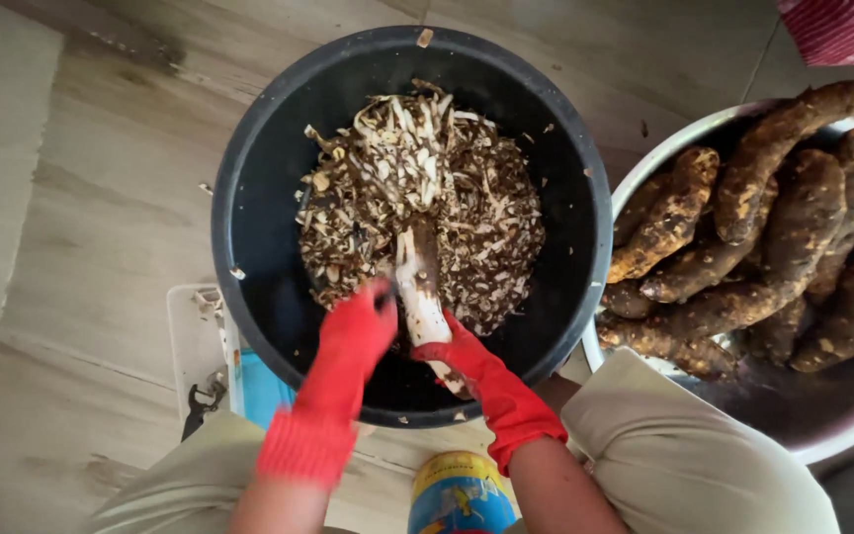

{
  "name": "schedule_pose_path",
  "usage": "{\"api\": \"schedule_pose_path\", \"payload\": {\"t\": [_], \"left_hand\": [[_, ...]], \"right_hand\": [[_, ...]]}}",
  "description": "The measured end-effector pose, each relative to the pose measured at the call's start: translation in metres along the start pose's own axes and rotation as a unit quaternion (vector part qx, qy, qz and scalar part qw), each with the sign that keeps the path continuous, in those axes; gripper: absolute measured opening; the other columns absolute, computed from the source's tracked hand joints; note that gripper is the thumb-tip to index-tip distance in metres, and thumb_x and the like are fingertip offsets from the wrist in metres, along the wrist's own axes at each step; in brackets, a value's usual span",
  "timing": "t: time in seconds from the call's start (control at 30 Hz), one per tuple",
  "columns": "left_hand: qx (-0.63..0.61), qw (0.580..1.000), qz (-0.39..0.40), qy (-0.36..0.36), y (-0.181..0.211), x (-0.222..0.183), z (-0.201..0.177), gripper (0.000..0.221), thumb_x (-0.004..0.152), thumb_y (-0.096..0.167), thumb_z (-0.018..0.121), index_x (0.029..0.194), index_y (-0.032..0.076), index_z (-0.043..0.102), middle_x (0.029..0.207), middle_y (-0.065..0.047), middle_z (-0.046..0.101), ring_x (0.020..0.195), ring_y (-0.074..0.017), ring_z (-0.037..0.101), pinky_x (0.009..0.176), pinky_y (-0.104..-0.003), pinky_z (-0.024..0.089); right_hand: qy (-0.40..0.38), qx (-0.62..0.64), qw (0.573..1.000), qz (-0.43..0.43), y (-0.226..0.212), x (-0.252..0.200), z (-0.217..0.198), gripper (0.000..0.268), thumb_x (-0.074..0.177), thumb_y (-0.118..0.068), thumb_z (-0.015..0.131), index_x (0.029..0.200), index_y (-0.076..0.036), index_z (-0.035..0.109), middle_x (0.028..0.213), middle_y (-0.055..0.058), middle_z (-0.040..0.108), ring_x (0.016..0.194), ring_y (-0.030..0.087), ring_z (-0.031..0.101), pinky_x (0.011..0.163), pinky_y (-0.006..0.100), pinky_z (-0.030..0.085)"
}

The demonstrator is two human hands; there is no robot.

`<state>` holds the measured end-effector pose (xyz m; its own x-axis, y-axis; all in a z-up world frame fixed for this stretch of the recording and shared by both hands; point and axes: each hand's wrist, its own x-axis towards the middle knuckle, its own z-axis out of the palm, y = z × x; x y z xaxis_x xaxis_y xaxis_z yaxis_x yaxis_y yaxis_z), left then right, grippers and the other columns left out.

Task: Peeling the outer skin of cassava roots using a small knife over a collection bucket.

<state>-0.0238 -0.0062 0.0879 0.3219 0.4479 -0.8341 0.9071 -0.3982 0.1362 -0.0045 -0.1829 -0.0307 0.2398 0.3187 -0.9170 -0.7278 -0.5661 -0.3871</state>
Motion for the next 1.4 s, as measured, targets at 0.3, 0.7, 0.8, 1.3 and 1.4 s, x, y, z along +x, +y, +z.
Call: {"api": "schedule_pose_path", "payload": {"t": [0.3,0.7,0.8,1.3,1.4], "left_hand": [[0.001,0.997,0.067,0.025,0.009,0.122,-0.013,0.048,0.090,0.052,0.056,0.134,0.034,0.068,0.135,-0.006,0.070,0.129,-0.0303,0.063,0.107,-0.043,0.052],[-0.022,0.998,0.057,0.006,0.020,0.137,-0.023,0.052,0.090,0.048,0.058,0.139,0.031,0.065,0.127,-0.012,0.071,0.107,-0.0281,0.074,0.092,-0.044,0.060],[0.104,0.992,0.073,-0.024,0.019,0.118,-0.028,0.046,0.088,0.052,0.059,0.132,0.040,0.068,0.129,-0.007,0.071,0.118,-0.0313,0.070,0.099,-0.045,0.058],[0.091,0.988,0.091,0.082,-0.015,-0.032,0.032,0.044,0.101,0.043,0.045,0.143,0.037,0.055,0.107,-0.016,0.075,0.107,-0.0352,0.073,0.094,-0.051,0.060],[0.084,0.996,0.027,0.029,-0.035,-0.037,0.049,0.053,0.098,0.047,0.041,0.151,0.044,0.045,0.117,-0.012,0.076,0.113,-0.0326,0.072,0.097,-0.051,0.060]], "right_hand": [[0.016,0.028,0.999,-0.014,0.020,0.025,-0.007,0.119,0.058,-0.021,0.101,0.157,-0.020,0.037,0.116,0.035,0.061,0.081,0.042,0.071,0.045,0.044,0.063],[0.026,0.028,0.999,-0.010,0.012,0.009,0.003,0.117,0.056,-0.025,0.102,0.156,-0.023,0.041,0.117,0.033,0.062,0.082,0.040,0.071,0.045,0.042,0.063],[0.019,0.010,1.000,-0.008,0.009,0.002,0.000,0.113,0.057,-0.026,0.101,0.154,-0.021,0.044,0.114,0.036,0.062,0.078,0.042,0.071,0.043,0.043,0.062],[-0.024,0.040,0.999,0.004,-0.003,0.003,0.014,0.105,0.063,-0.025,0.096,0.153,-0.027,0.042,0.109,0.037,0.062,0.068,0.045,0.068,0.045,0.046,0.061],[-0.021,0.054,0.998,0.025,-0.010,-0.005,0.020,0.108,0.065,-0.026,0.094,0.157,-0.026,0.037,0.120,0.035,0.061,0.080,0.043,0.068,0.050,0.046,0.062]]}}
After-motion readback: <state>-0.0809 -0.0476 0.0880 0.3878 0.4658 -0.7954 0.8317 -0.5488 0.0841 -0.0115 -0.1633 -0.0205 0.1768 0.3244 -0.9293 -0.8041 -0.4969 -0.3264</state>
